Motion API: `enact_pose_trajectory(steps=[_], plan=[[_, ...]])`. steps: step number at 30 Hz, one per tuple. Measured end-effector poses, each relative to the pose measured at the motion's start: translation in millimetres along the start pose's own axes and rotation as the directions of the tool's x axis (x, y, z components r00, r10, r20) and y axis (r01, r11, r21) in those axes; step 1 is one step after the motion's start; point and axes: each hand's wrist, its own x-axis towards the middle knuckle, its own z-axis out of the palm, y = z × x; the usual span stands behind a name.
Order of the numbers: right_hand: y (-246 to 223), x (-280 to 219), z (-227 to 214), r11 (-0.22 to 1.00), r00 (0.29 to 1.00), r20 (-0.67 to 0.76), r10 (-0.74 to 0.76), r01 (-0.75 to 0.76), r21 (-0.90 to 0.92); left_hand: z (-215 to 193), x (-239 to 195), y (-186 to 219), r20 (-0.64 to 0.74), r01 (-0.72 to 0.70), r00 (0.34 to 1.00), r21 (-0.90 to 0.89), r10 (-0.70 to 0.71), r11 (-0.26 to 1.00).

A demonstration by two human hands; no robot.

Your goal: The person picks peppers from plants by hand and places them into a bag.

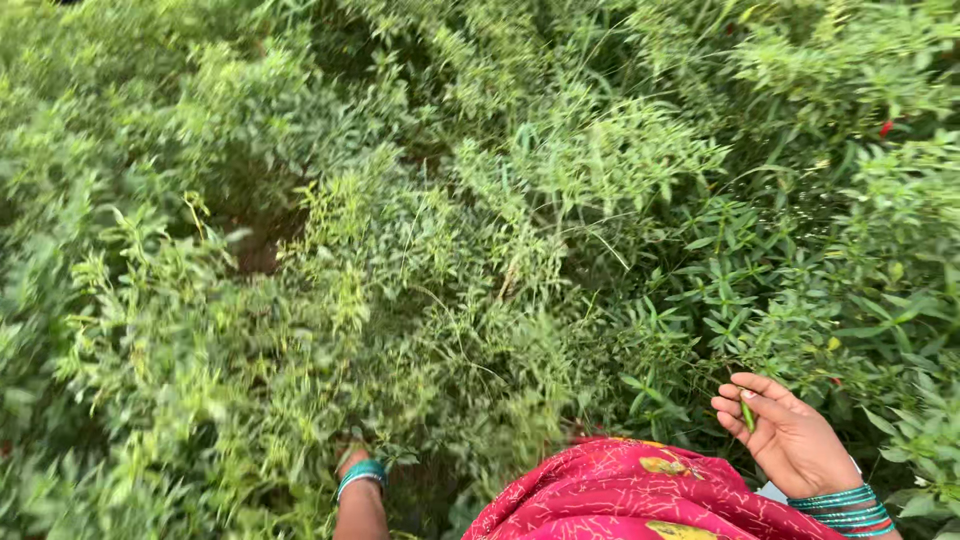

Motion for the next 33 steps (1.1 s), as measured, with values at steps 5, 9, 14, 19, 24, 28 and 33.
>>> enact_pose_trajectory(steps=[5,9,14,19,24,28,33], plan=[[5.4,-0.7,-1.0,0.998,0.998,-0.049,-0.043,0.045,0.036,4.1,8.5,34.9,0.028,0.062,0.997,0.164,-0.067,0.984],[10.0,-0.9,8.0,0.996,0.997,-0.043,-0.067,0.069,0.051,8.7,9.7,43.3,0.049,0.097,0.993,0.220,-0.110,0.971],[10.9,-1.1,29.3,0.996,0.995,-0.066,-0.076,0.079,0.039,7.6,18.1,50.8,0.073,0.124,0.987,0.240,-0.145,0.963],[15.5,-1.1,47.9,1.000,0.995,-0.097,-0.028,0.028,0.003,9.5,19.7,52.7,0.109,0.140,0.978,0.275,-0.175,0.951],[28.7,1.2,60.9,1.000,0.995,-0.102,-0.008,0.005,-0.029,-3.8,24.5,43.8,0.124,0.157,0.971,0.307,-0.203,0.939],[39.8,6.2,71.1,0.997,0.996,-0.079,0.046,-0.051,-0.061,-1.5,28.6,47.3,0.151,0.149,0.967,0.319,-0.206,0.936],[43.7,3.6,107.5,0.989,0.995,-0.005,0.097,-0.097,-0.116,-4.8,35.1,44.9,0.180,0.143,0.960,0.341,-0.214,0.929]])
